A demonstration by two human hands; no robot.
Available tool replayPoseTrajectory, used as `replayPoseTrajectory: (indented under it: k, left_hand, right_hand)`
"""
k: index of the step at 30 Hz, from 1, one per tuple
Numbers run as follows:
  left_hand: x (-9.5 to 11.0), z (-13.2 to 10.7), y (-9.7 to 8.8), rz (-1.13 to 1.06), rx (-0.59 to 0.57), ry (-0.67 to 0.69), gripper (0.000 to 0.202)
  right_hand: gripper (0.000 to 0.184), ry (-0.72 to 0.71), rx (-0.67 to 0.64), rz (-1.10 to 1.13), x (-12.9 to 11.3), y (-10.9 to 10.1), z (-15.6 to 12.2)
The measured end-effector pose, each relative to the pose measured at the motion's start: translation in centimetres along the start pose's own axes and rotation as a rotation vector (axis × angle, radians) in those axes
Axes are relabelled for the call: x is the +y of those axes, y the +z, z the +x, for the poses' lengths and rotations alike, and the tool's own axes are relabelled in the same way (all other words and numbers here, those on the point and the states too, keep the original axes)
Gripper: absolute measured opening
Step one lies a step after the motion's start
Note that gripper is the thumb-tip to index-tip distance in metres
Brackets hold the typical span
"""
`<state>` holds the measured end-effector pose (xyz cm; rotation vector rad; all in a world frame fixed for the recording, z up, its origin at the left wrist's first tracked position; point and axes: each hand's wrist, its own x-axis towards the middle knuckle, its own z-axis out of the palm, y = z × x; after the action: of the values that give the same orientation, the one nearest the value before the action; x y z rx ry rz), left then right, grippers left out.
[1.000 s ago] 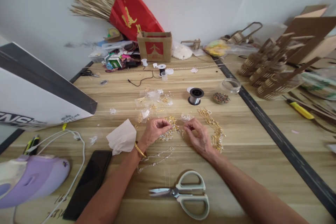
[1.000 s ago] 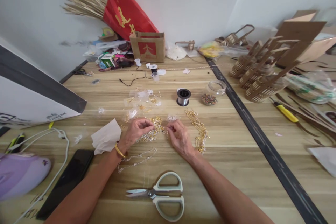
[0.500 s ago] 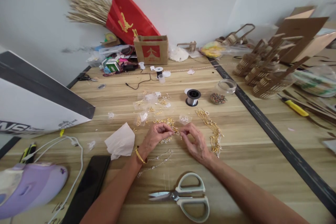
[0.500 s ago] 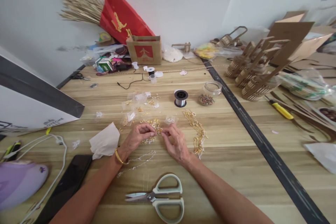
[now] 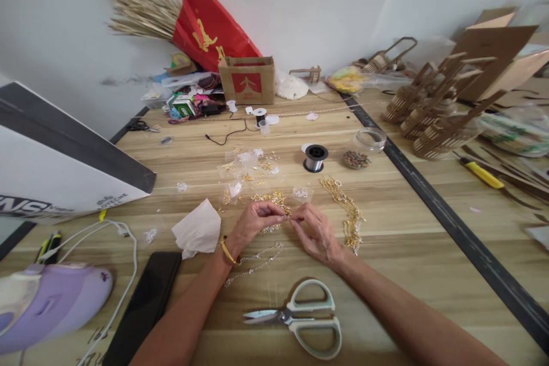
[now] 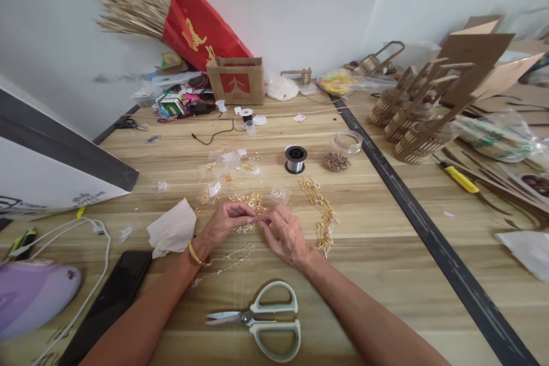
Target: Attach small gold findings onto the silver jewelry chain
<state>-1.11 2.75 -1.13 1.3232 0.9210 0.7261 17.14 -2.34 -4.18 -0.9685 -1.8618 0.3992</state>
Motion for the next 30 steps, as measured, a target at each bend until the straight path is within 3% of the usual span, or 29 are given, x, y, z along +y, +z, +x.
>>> replayPoseTrajectory:
  k: [21,30]
  left_hand:
    - [-0.57,0.03,-0.33,-0.042,-0.03,-0.011,0.02]
    - [-0.72,0.03,-0.6,-0.024,-0.053,0.045,0.012]
  right_hand:
    - [0.01,-0.019,0.003,0.003,-0.27,-0.19,0.16]
    - [0.009,-0.02,0.025,0.022,-0.18,-0.16,0.15]
